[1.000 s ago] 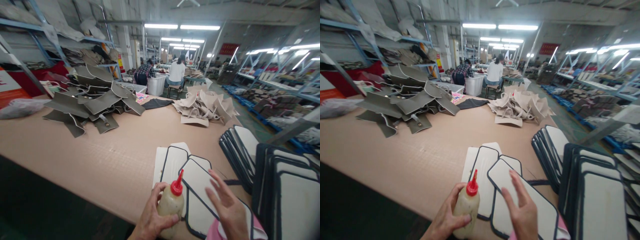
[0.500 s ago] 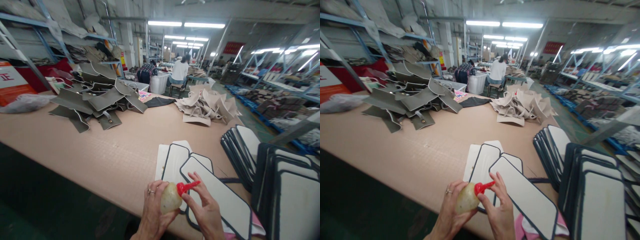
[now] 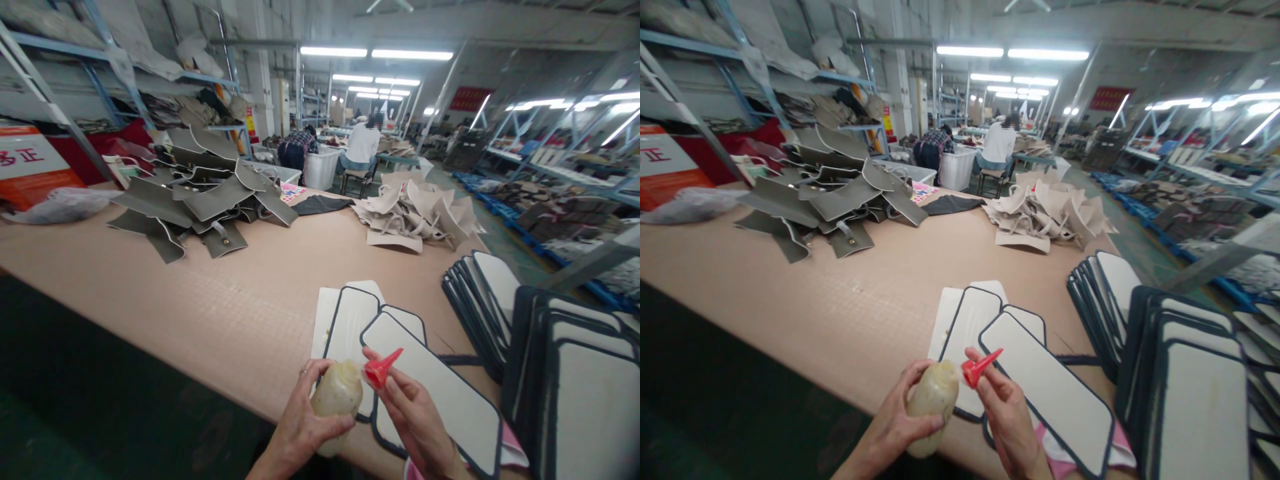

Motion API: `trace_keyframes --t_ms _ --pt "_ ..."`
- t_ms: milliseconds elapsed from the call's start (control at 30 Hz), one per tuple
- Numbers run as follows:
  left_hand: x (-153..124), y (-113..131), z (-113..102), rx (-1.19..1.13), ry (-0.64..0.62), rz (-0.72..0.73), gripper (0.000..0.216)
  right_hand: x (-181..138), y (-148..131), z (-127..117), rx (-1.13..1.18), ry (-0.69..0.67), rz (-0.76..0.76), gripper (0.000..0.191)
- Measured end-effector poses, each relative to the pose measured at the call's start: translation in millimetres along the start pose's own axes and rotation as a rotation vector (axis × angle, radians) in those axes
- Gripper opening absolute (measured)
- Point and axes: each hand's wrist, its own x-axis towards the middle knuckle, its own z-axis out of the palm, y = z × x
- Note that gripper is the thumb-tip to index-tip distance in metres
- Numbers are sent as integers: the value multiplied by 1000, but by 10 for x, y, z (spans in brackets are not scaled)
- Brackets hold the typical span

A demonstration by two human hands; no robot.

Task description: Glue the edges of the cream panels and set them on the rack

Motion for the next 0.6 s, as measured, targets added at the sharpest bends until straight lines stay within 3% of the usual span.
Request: trace_keyframes --t_ms 100,200,267,333,467,600 --pt "97 -23 -43 33 132 -12 58 -85 -80 8 40 -2 -27 33" --pt "226 -125 -260 -85 401 -140 61 -183 -332 -211 203 9 -210 32" --pt "268 -210 -491 -169 572 -174 60 -201 -489 -485 206 152 -322 26" --pt "246 -282 -737 -225 658 -188 58 -160 -535 -800 37 341 -341 31" --pt "75 -376 -1041 -247 765 -219 60 108 -218 -1292 -331 541 -310 41" --pt "-35 -431 -896 -207 690 -238 67 535 270 -1488 -663 537 -387 46"
